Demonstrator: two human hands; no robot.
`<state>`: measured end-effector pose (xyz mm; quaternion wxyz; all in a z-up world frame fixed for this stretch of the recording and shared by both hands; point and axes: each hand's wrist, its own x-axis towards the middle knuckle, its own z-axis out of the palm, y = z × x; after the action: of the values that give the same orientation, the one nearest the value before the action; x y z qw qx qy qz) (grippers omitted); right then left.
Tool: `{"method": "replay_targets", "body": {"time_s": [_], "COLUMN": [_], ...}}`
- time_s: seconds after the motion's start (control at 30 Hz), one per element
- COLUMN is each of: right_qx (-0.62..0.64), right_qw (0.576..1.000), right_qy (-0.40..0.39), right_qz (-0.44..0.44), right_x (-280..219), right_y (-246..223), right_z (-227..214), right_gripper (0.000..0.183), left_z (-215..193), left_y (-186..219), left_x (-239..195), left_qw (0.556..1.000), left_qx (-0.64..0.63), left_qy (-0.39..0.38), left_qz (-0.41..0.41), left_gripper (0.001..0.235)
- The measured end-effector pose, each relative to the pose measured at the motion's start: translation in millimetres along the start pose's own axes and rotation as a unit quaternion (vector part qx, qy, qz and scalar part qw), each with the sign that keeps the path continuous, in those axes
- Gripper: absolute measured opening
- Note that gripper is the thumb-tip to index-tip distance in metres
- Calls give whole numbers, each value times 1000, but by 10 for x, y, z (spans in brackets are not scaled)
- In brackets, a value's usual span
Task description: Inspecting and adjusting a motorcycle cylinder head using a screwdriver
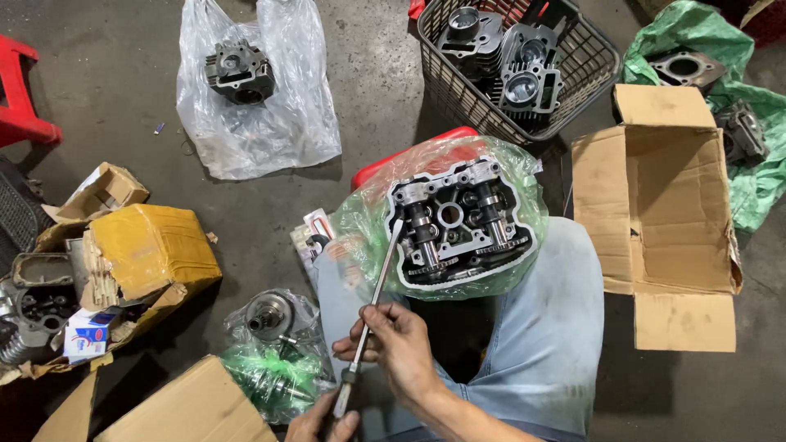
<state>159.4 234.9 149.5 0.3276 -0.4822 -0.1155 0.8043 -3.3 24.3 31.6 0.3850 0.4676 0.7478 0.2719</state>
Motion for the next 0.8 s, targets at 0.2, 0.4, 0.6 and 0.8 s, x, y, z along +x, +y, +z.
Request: {"method": "replay_targets", "body": {"time_s": [0.2, 0.4, 0.6, 0.8], "right_qx": [23, 30, 35, -15], "right_qw": [1000, 999, 999, 999], "right_qy": [13, 3, -1, 5], "right_qz": [-8, -24, -26, -45], "right_x": [92, 110, 145, 148], "right_y": [-48, -54, -61, -90], "right_z": [30, 18, -3, -37], "right_gripper": [27, 24, 28, 22], "left_z": [-137, -216, -418, -316], "left_y": [491, 571, 788, 906], "left_x": [231, 258, 361, 362], "left_qw": [997, 994, 993, 993], "left_qx": [-34, -55, -37, -39], "left_qy": [-63, -84, -102, -87], "left_qz": [-41, -50, -47, -63], "left_gripper": [42, 44, 45, 45]}}
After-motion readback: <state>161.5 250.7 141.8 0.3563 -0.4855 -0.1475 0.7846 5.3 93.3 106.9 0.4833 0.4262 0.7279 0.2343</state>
